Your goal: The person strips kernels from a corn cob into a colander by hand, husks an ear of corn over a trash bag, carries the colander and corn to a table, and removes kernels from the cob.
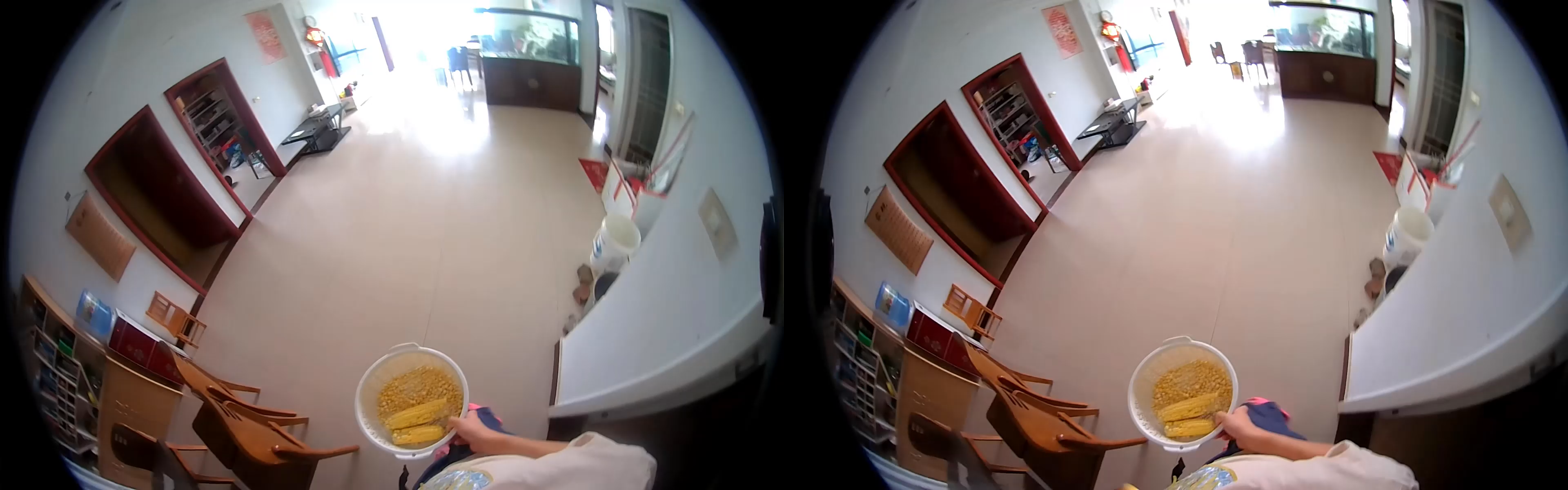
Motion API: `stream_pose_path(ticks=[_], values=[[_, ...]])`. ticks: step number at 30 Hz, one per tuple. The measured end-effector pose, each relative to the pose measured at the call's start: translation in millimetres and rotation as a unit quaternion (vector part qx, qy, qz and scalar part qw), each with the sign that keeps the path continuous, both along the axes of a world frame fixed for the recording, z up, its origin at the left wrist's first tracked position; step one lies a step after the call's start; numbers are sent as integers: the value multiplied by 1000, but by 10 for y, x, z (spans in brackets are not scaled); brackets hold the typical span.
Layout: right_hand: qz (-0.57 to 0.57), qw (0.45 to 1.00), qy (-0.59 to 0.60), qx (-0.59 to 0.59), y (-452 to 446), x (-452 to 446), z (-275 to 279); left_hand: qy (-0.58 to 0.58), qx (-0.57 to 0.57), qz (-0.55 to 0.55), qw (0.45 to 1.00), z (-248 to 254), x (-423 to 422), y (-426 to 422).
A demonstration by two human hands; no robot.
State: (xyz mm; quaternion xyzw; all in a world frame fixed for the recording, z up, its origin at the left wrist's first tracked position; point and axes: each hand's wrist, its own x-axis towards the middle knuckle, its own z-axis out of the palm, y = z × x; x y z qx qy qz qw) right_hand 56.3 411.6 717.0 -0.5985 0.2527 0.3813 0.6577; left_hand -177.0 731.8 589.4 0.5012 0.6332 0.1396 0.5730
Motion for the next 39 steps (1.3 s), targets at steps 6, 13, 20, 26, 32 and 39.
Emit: stream_pose_path(ticks=[6, 13, 20, 26, 32, 39], values=[[134, 981, -104, -92, 175, 826, -183, -284, 59, 17, 957, 1122, 1545, -334], [521, 837, -167, -10, 1130, 1359, 70, -5, 174, 241, 955, 1126, 996, -1249], [783, 621, -19, 12, 2712, -182, -453, 20, -4, 655, 755, 653, -843, -2328], [746, 665, -25, 0, 3710, -2262, -854, -148, -59, 773, 615, 810, -2186, -2124], [762, 646, -9, 43, 4890, -3652, -370, -108, 10, 690, 716, 1416, -3155, -908], [786, 615, -65, -2, 6376, -4567, -649, -210, 43, 680, 702, 1204, -3488, 312]])
